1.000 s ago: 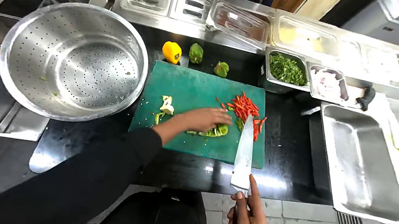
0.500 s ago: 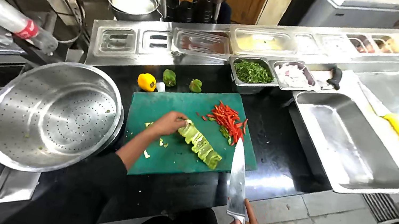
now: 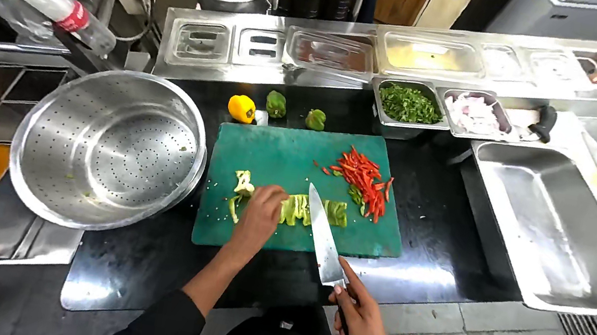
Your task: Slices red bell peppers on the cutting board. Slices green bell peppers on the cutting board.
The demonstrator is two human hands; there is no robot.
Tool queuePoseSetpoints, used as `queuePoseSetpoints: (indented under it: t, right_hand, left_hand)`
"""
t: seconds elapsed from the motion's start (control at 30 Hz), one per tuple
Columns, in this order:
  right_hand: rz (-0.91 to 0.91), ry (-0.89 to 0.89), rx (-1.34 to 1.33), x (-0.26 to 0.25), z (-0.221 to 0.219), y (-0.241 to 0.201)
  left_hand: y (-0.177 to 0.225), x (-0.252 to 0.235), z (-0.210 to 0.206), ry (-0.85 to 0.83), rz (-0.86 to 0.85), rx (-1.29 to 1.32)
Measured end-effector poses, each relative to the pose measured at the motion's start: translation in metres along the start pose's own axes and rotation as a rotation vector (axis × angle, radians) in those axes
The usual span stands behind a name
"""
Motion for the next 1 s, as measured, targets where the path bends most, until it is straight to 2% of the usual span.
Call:
queuePoseSetpoints:
  t: [0.07, 0.27, 0.47, 0.77, 0.9, 1.0]
  right_hand:
    - [-0.001, -0.014, -0.001, -0.002, 0.002, 0.002]
    - [0.000, -0.005, 0.059, 0.008, 0.001, 0.006]
    - [0.017, 0.010, 0.162, 0.015, 0.010, 0.011]
    - [0.011, -0.057, 0.329, -0.022, 0.023, -0.012]
    - [0.048, -0.090, 0.328, -0.049, 0.019, -0.020]
    - [0.033, -0.113, 0.329, -0.057, 0.020, -0.030]
  left_hand:
    - [0.003, -0.005, -0.006, -0.055, -0.123, 0.047]
    - [-0.009, -0.023, 0.000, -0.302, -0.072, 0.079]
    - [-0.011, -0.020, -0.001, -0.305, -0.010, 0.082]
    - [0.040, -0.027, -0.012, -0.407, 0.217, -0.284]
    - [0.022, -0.021, -0.009, -0.324, 0.268, -0.112]
    - [0.004, -0.002, -0.013, -0.141, 0.162, -0.004]
Point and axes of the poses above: each hand's wrist, its own x-axis away from the middle knuckle, its own z-axis out of the back of the hand, y = z × x, the point moved 1 cm from there along -x, towards the middle knuckle, and after that the axes turned 15 degrees about -z, right-handed, at the moved point
